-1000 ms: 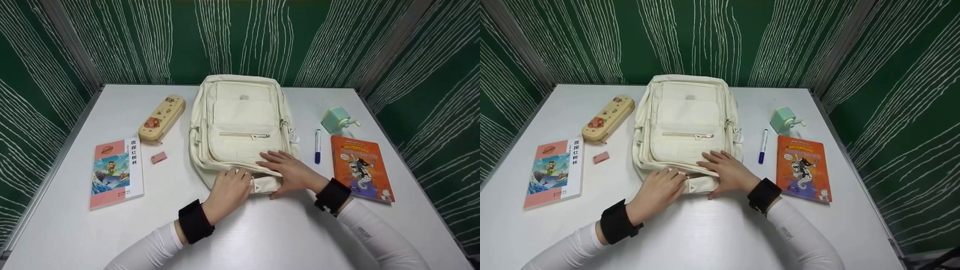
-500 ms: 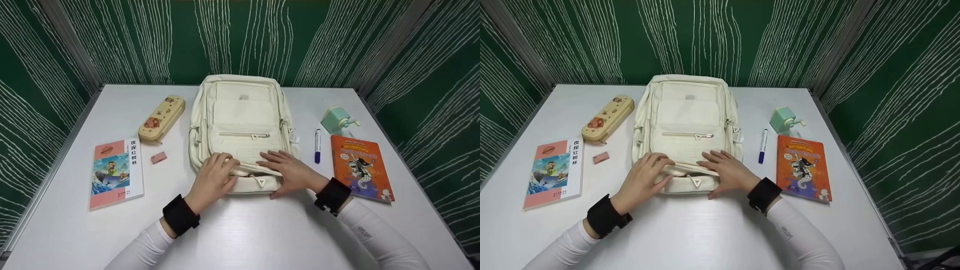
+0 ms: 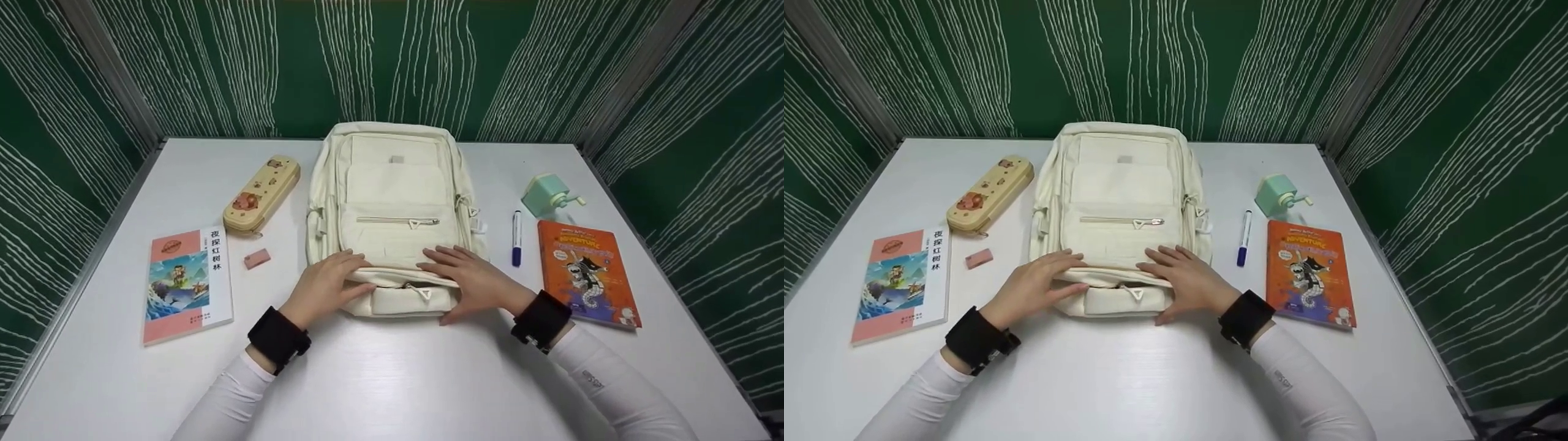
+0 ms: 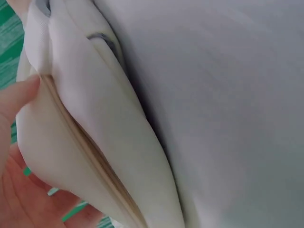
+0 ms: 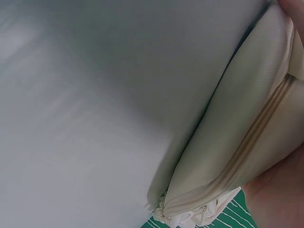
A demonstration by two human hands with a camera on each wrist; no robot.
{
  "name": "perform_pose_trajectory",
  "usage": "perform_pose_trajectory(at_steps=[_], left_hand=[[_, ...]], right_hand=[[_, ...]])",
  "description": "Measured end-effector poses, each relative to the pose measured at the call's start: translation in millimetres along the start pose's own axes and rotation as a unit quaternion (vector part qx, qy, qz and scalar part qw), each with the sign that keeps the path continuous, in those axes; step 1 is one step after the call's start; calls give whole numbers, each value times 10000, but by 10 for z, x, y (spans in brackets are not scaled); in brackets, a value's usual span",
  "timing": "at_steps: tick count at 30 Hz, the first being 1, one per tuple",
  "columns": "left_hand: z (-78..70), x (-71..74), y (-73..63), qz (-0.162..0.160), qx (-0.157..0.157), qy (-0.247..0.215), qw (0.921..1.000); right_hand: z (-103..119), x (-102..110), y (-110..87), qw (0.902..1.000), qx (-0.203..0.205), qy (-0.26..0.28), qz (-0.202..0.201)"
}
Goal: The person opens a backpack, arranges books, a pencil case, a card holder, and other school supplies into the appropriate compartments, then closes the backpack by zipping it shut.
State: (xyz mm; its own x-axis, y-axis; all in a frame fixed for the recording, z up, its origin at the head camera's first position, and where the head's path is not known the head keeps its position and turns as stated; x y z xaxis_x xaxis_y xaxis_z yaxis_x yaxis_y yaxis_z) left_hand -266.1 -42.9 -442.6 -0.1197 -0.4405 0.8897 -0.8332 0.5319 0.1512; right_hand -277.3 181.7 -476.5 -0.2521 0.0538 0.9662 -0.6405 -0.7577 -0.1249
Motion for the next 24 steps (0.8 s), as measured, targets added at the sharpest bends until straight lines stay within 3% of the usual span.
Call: perform_pose_trajectory(at_steps=[9,12,14,17,21,24], left_hand=[[87,-34,29,15,154,-186,9997],[84,-38,38,14,180,-154,9997],[75,-31,44,-14,185,-100,9998],[60,-12,56,-41,197,-42,9998],[28,13,77,-95,178,120,9997],[11,19,96,-48,212,196,9996]], right_hand=[[89,90,-17,9991,-262,237,245],[179,181,-35,9988,-371,299,90],[267,271,-44,9985,-396,283,-254],[445,430,-55,9937,-248,112,-1085],[736,582,-90,9746,246,-320,-2203],[880,594,-93,9647,389,-607,-2533]])
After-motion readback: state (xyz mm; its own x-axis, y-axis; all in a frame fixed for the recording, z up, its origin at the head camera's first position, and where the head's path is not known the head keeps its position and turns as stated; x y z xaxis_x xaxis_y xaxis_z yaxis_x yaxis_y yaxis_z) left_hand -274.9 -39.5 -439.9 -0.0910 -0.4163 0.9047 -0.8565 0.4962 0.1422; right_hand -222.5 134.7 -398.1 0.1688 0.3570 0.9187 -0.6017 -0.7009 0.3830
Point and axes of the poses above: each hand's wrist, its own y-axis towards the middle knuckle, its own x-axis out of the back of the hand, z = x × y, the point moved 9 cm from there along y, towards the middle knuckle, and after that the axes turned 7 degrees about z, right-handed, at the moved point
